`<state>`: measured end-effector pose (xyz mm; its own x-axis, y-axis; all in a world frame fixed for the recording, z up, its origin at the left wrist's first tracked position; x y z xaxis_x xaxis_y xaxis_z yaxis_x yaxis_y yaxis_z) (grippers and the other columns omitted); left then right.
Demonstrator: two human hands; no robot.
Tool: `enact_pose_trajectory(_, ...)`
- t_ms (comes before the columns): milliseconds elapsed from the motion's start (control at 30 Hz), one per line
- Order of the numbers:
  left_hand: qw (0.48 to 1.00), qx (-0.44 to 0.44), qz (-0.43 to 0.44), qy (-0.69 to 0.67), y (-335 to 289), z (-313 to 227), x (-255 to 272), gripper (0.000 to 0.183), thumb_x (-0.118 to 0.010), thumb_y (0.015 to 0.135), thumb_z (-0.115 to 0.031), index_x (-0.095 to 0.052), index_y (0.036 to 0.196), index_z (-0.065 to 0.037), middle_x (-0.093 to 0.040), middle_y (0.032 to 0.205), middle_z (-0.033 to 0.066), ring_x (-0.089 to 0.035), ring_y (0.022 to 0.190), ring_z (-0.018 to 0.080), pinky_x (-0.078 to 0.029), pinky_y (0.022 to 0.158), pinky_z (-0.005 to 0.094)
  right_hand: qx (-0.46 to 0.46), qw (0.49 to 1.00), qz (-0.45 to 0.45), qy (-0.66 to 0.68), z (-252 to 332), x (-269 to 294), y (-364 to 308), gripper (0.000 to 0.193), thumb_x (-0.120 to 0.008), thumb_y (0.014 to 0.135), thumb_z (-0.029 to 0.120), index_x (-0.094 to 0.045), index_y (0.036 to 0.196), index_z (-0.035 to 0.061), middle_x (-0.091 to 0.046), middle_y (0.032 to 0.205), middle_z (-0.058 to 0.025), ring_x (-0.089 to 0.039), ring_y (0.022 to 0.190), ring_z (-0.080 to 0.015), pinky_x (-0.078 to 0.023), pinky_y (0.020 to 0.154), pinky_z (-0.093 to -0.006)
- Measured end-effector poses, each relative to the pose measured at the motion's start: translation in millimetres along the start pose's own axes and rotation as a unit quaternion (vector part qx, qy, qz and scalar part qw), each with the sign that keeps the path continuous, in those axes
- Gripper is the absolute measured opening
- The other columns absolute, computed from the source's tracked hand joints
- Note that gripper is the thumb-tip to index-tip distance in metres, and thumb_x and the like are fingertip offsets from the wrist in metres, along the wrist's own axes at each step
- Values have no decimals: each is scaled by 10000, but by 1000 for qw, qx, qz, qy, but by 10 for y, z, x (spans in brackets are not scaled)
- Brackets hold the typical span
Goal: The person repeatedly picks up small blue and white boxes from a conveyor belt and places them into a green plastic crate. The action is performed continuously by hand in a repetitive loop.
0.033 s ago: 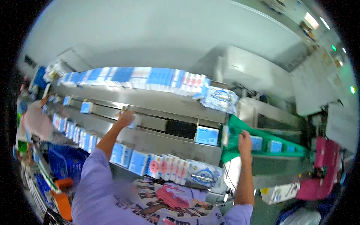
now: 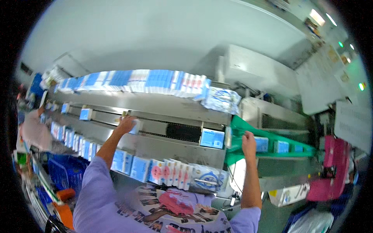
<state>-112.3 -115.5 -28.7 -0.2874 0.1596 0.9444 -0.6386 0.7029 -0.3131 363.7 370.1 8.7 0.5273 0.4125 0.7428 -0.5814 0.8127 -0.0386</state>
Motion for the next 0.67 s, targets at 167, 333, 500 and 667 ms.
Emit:
enact_pose_trajectory(167,999,-21,6,-33,36,-687,211,314,-544,911,-308,-586,1169,-135,-614,1207,86,-540,1196,300,-276,1036,662,-85,996,2,-6,-246,-124,114,503,-606,871,256,-489,1281,-10,-662,1033,-253,-635,986,-411,-492,865,-443)
enact_pose_trajectory(333,997,-77,-2,-21,82,-1137,132,292,-541,920,-283,-581,1174,-142,-627,1172,80,-560,1164,284,-286,1027,657,-118,992,-7,-41,-367,-104,79,597,-634,854,211,-398,1341,-40,-618,1094,-336,-596,1054,-469,-469,902,-476)
enact_pose_trajectory(500,994,-102,-14,-42,94,-1566,85,300,-551,919,-262,-569,1194,-145,-619,1184,81,-561,1154,281,-298,1023,644,-127,988,-17,-82,-429,33,113,608,-659,834,212,-401,1310,-66,-599,1105,-355,-581,1051,-497,-470,903,-496)
enact_pose_trajectory(667,978,-117,-158,-68,-105,-1089,70,356,-551,917,-263,-546,1250,-139,-593,1248,113,-541,1179,289,-289,1045,631,-127,964,93,215,-342,-350,431,553,-647,841,238,-453,1272,-49,-623,1097,-329,-632,1011,-448,-508,843,-534)
Point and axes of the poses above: each hand's wrist, its own y-axis towards the middle knuckle, its own x-axis out of the back of the hand, z = x × y, the point moved 1 cm from there along y, towards the middle knuckle
